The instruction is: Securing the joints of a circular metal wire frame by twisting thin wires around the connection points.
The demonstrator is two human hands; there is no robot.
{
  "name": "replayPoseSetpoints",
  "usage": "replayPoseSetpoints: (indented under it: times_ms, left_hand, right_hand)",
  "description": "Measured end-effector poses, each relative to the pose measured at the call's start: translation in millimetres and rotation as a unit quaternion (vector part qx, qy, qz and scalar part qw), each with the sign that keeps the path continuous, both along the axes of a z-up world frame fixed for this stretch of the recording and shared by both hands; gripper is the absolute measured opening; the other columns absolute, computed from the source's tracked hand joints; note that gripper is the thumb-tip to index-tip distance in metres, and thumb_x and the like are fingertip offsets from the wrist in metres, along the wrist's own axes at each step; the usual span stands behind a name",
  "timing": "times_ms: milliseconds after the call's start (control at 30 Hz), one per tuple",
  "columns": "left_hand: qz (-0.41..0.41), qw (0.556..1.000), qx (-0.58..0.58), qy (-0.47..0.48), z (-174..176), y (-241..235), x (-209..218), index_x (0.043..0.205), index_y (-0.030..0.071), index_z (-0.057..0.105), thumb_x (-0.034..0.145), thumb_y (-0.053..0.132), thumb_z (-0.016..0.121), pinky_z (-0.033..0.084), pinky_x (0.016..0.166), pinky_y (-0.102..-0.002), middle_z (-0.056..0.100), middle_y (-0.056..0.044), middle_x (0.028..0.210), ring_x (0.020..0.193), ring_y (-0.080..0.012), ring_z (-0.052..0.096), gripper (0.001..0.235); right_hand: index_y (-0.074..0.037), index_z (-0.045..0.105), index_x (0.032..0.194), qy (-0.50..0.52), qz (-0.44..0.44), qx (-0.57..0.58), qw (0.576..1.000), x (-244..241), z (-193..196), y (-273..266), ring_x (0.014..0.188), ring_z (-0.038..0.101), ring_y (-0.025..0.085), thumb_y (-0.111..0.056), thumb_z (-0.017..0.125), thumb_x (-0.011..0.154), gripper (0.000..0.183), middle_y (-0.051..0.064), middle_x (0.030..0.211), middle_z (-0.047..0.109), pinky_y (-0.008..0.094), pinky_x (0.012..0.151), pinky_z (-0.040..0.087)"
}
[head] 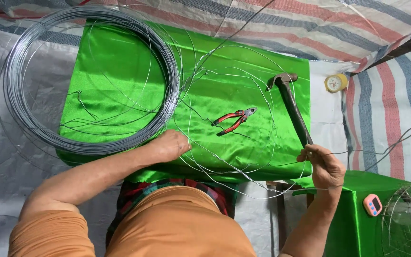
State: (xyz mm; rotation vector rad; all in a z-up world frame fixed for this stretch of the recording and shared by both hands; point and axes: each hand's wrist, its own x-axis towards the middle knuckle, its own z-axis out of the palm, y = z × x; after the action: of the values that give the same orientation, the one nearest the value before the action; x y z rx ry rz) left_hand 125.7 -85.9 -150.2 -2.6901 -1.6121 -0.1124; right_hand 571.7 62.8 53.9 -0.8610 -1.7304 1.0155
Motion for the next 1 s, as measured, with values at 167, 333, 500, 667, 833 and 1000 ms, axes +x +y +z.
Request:
replayPoseSetpoints:
  times_ms: [167, 333, 500, 667, 833, 1000]
  left_hand:
    - [-0.013, 1.0, -0.008, -0.017, -8.9, 4.2, -4.9, 0.066, 0.021, 0.061, 0.085, 0.01, 0.059, 0.053, 0.054, -0.044, 0.06, -0.003, 0.058, 0.057, -0.0227, 0.063, 0.022]
    - [0.027, 0.998, 0.056, 0.012, -30.6, 12.5, -6.6, 0.066, 0.019, 0.058, 0.084, 0.012, 0.058, 0.045, 0.06, -0.053, 0.052, -0.005, 0.059, 0.058, -0.0268, 0.056, 0.02]
    - [0.034, 0.999, 0.024, -0.026, -6.4, 14.7, -25.1, 0.07, 0.018, 0.06, 0.087, 0.022, 0.06, 0.043, 0.066, -0.053, 0.057, -0.005, 0.065, 0.066, -0.0282, 0.059, 0.017]
    - [0.105, 0.963, 0.106, -0.226, 40.0, 3.2, -37.3, 0.103, 0.02, 0.067, 0.09, 0.019, 0.065, 0.05, 0.077, -0.04, 0.066, -0.001, 0.096, 0.093, -0.0239, 0.066, 0.014]
    - [0.351, 0.82, 0.117, -0.437, 83.8, -36.2, -61.2, 0.118, 0.013, 0.062, 0.103, 0.013, 0.059, 0.057, 0.084, -0.039, 0.064, -0.006, 0.1, 0.095, -0.0283, 0.071, 0.016]
    - [0.392, 0.8, 0.056, -0.452, 77.8, -40.0, -67.9, 0.114, 0.011, 0.067, 0.1, 0.016, 0.06, 0.059, 0.078, -0.041, 0.074, -0.006, 0.086, 0.084, -0.0252, 0.075, 0.017]
  right_hand:
    - [0.013, 0.067, 0.115, 0.001, -0.006, -0.007, 1.0, -0.8, 0.1, -1.1, 0.074, 0.071, 0.031, 0.017, 0.058, 0.097, 0.02, 0.028, 0.089, 0.068, 0.041, 0.071, 0.059]
    - [0.014, 0.068, 0.112, 0.027, 0.004, -0.033, 0.999, -12.0, -21.0, 3.7, 0.072, 0.071, 0.032, 0.017, 0.059, 0.096, 0.018, 0.031, 0.088, 0.068, 0.047, 0.072, 0.062]
    - [0.014, 0.068, 0.112, 0.022, 0.004, -0.03, 0.999, -18.6, -19.4, -0.4, 0.073, 0.072, 0.032, 0.015, 0.06, 0.097, 0.017, 0.03, 0.089, 0.069, 0.047, 0.072, 0.063]
    - [0.014, 0.068, 0.113, 0.022, -0.006, -0.043, 0.999, -16.8, -19.8, -2.9, 0.074, 0.071, 0.031, 0.015, 0.059, 0.098, 0.017, 0.031, 0.09, 0.069, 0.047, 0.074, 0.063]
    - [0.014, 0.067, 0.113, 0.018, -0.002, -0.045, 0.999, -13.8, -23.5, 0.9, 0.076, 0.072, 0.033, 0.015, 0.058, 0.099, 0.016, 0.031, 0.093, 0.068, 0.048, 0.075, 0.063]
    - [0.013, 0.066, 0.114, 0.008, 0.002, -0.039, 0.999, -19.6, -13.8, -2.9, 0.078, 0.072, 0.033, 0.015, 0.056, 0.1, 0.017, 0.031, 0.094, 0.068, 0.049, 0.079, 0.063]
